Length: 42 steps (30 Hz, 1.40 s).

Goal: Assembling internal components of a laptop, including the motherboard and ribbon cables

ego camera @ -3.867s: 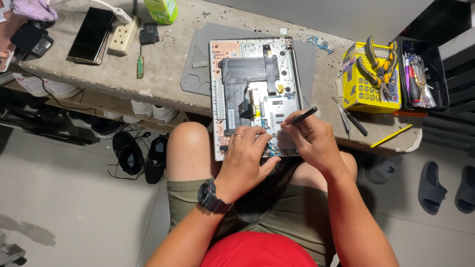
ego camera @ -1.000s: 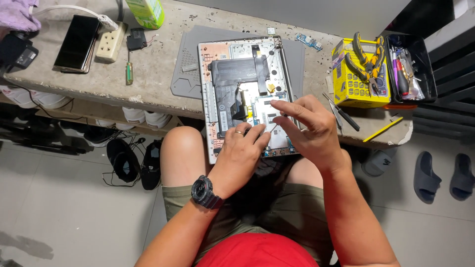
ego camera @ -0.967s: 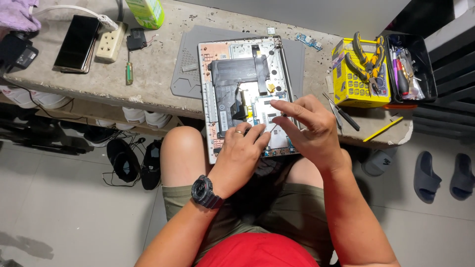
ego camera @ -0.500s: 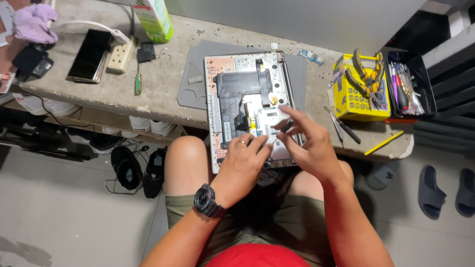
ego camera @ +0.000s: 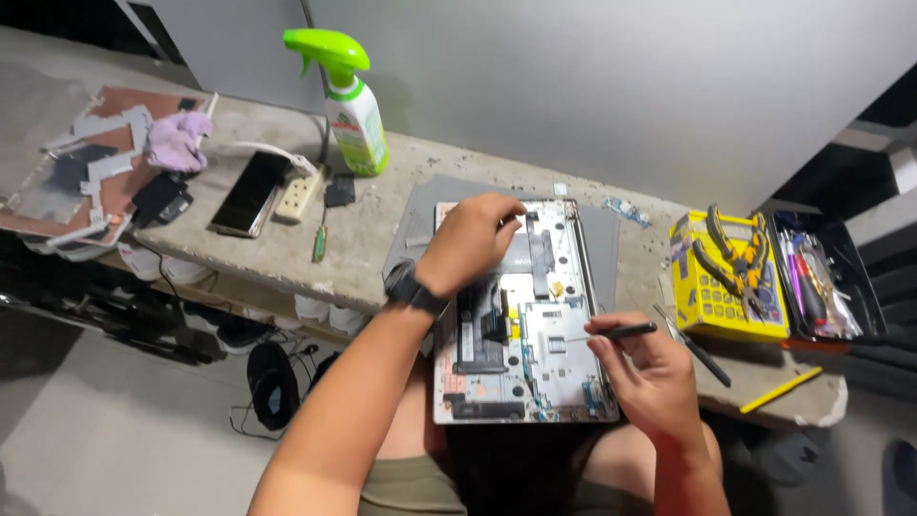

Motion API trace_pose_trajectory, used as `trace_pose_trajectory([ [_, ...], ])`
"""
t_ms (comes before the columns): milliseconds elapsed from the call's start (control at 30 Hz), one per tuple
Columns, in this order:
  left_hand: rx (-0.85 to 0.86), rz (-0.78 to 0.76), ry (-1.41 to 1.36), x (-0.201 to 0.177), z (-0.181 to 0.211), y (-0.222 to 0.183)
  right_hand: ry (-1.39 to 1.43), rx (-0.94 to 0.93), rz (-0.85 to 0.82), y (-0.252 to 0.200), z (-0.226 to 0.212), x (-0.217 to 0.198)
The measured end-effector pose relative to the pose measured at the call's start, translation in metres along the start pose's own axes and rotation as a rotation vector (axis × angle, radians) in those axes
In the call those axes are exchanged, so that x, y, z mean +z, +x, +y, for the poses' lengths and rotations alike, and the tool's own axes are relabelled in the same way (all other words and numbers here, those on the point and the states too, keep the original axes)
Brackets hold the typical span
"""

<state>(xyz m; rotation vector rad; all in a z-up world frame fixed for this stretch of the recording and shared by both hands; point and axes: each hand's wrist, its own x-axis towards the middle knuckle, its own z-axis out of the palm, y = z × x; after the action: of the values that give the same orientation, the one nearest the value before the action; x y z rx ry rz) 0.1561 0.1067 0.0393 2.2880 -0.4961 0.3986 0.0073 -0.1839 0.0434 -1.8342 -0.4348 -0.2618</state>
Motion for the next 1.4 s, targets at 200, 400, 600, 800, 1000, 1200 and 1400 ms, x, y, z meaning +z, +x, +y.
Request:
trace_pose_trajectory([
  [200,-0.048,-0.156,0.249,0.055,-0.085,0.101,0.092,0.050,0.067,-0.001,0.026,-0.001],
  [400,-0.058,-0.229,0.417,0.097,-0.142,0.132,0.085,0.054,0.076,0.004,0.041,-0.010],
  [600,-0.027,-0.249,0.412,0.092,-0.143,0.129,0.047,0.042,0.099,0.007,0.047,-0.012],
  [800,0.259,-0.198,0.713,0.108,-0.150,0.138,0.029,0.060,0.120,0.006,0.049,-0.013],
  [1000,0.291,-0.264,0.775,0.118,-0.154,0.143,0.039,0.071,0.141,0.003,0.050,-0.015],
  [1200,0.083,-0.382,0.687,0.095,-0.135,0.150,0.083,0.067,0.147,-0.001,0.051,-0.013],
  [1400,-0.132,-0.152,0.204,0.071,-0.127,0.140,0.119,0.108,0.169,-0.004,0.056,-0.017],
])
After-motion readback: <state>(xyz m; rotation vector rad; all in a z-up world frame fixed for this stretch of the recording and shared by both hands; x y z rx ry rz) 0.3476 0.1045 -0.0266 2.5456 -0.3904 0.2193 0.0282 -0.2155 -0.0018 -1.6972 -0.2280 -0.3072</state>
